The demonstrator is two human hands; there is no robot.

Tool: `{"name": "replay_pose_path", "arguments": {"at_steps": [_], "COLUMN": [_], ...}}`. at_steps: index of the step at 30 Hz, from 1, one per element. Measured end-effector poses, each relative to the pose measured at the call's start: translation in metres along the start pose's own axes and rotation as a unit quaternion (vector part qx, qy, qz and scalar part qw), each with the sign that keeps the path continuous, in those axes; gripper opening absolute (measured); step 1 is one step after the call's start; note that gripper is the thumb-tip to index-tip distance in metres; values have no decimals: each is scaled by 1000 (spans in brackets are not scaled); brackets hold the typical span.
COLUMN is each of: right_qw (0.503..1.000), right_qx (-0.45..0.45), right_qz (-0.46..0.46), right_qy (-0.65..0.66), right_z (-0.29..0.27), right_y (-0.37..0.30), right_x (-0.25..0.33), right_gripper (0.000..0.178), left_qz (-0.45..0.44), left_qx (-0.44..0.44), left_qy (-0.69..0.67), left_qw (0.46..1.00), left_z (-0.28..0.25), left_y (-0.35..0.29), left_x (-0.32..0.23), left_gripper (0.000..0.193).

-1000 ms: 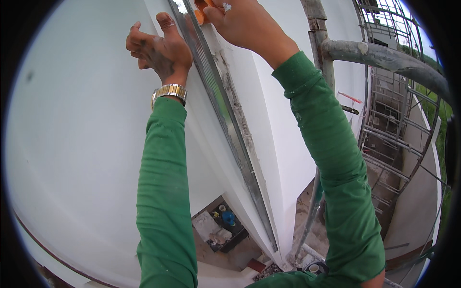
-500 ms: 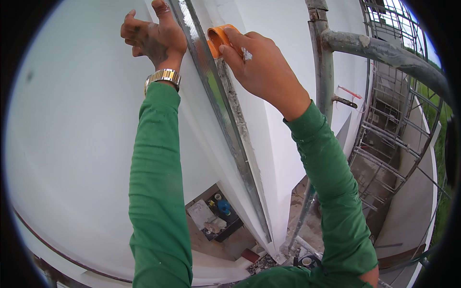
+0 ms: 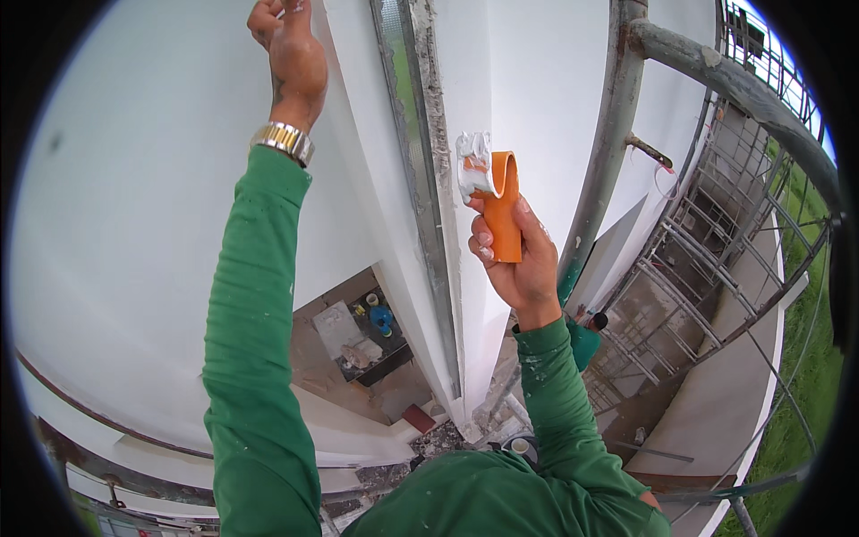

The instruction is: The person applies a white compound to a vertical joint on a wall using an orange plastic tool. They smooth the compound along the joint and occasionally scrape excess material off the tool onto a bucket.

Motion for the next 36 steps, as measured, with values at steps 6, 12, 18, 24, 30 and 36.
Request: {"name": "replay_pose_path", "arguments": {"at_steps": [6,12,18,24,30,36], "right_qw": [988,732,620,588,639,630], "right_qx": [31,37,71,65,113,153], "right_qz": [-127,-503,-564,-590,-569,-557], "right_qy": [-79,-459,-541,-550,-504,-520], "right_z": [24,79,90,99,77,96], "right_y": [44,158,190,217,200,230], "right_x": [23,83,98,124,109,138], "right_gripper": [56,46,48,47,52,49], "left_qz": [-207,-110,-99,-86,-81,-90], "left_qx": [23,-32,-63,-69,-81,-81], "left_qy": [119,287,280,280,298,283], "left_qw": [971,951,953,954,948,952], "left_z": [-36,-10,-10,-6,-8,-4], "left_y": [-220,-235,-242,-243,-241,-243], "left_x": [14,46,51,49,51,48], "left_gripper": [65,99,126,131,134,142]}}
Point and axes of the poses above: each hand's wrist, its own y-axis towards the middle knuckle, its own z-axis out of the palm, x = y × z, the point moved 1 cm from there along y, towards the middle knuckle, and after that the axes turned 3 degrees about -x, right-handed, at the moved point
